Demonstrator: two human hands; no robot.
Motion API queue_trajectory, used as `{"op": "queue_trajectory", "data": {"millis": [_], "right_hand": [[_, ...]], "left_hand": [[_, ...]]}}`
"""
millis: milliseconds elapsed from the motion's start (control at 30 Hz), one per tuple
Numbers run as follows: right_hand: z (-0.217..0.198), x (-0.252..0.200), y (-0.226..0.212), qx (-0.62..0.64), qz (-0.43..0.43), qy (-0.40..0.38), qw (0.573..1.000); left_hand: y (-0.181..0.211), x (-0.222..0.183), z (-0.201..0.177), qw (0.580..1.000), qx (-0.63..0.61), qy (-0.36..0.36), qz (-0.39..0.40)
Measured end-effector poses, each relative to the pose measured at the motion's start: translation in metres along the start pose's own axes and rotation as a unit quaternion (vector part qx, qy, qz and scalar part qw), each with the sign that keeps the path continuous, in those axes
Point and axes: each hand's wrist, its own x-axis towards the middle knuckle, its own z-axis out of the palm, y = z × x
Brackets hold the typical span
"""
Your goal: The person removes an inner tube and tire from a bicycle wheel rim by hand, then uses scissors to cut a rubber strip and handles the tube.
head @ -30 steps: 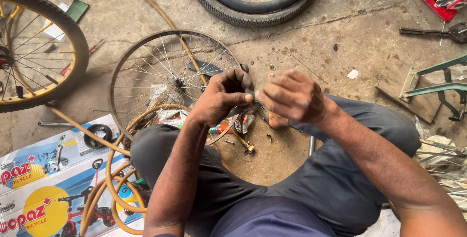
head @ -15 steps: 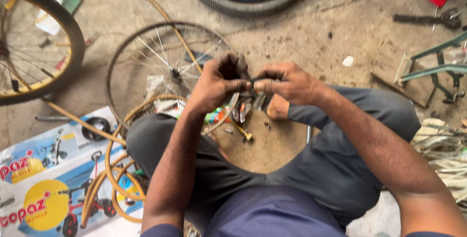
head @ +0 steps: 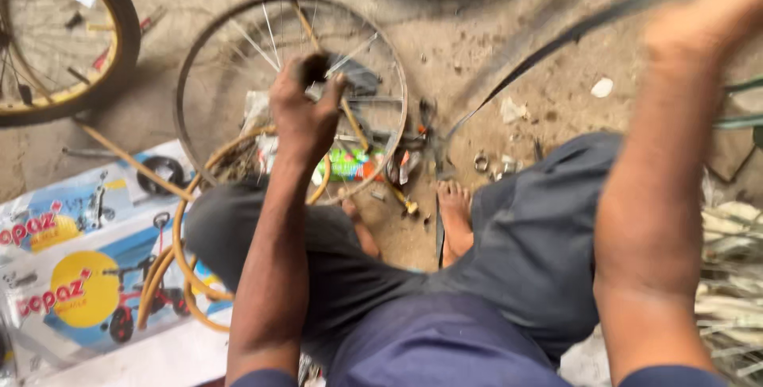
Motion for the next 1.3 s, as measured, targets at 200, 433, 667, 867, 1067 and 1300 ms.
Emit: {"op": "queue_trajectory", "data": {"millis": [200, 433, 667, 867, 1067, 1300], "right_hand": [[-0.069, 0.020, 0.046, 0.130, 0.140, -0.087, 0.978], [-0.068, -0.003, 0.046, 0.153, 0.124, -0.079, 0.977], [-0.071, -0.021, 0.033, 0.160, 0.115, -0.080, 0.977], [-0.056, -0.018, 0.028, 0.164, 0.114, -0.083, 0.976], [-0.028, -0.009, 0.030, 0.184, 0.101, -0.093, 0.973], [-0.009, -0.014, 0.018, 0.220, 0.076, -0.098, 0.968]], "left_hand": [[-0.063, -0.012, 0.065, 0.962, -0.097, -0.103, -0.235], [-0.119, -0.132, 0.285, 0.914, 0.065, -0.372, -0.147], [-0.169, -0.178, 0.353, 0.945, 0.134, -0.271, -0.124], [-0.139, -0.199, 0.389, 0.887, 0.166, -0.396, -0.171], [-0.059, -0.216, 0.382, 0.861, -0.129, -0.457, -0.183], [-0.105, -0.153, 0.284, 0.966, 0.183, -0.164, -0.077]]}}
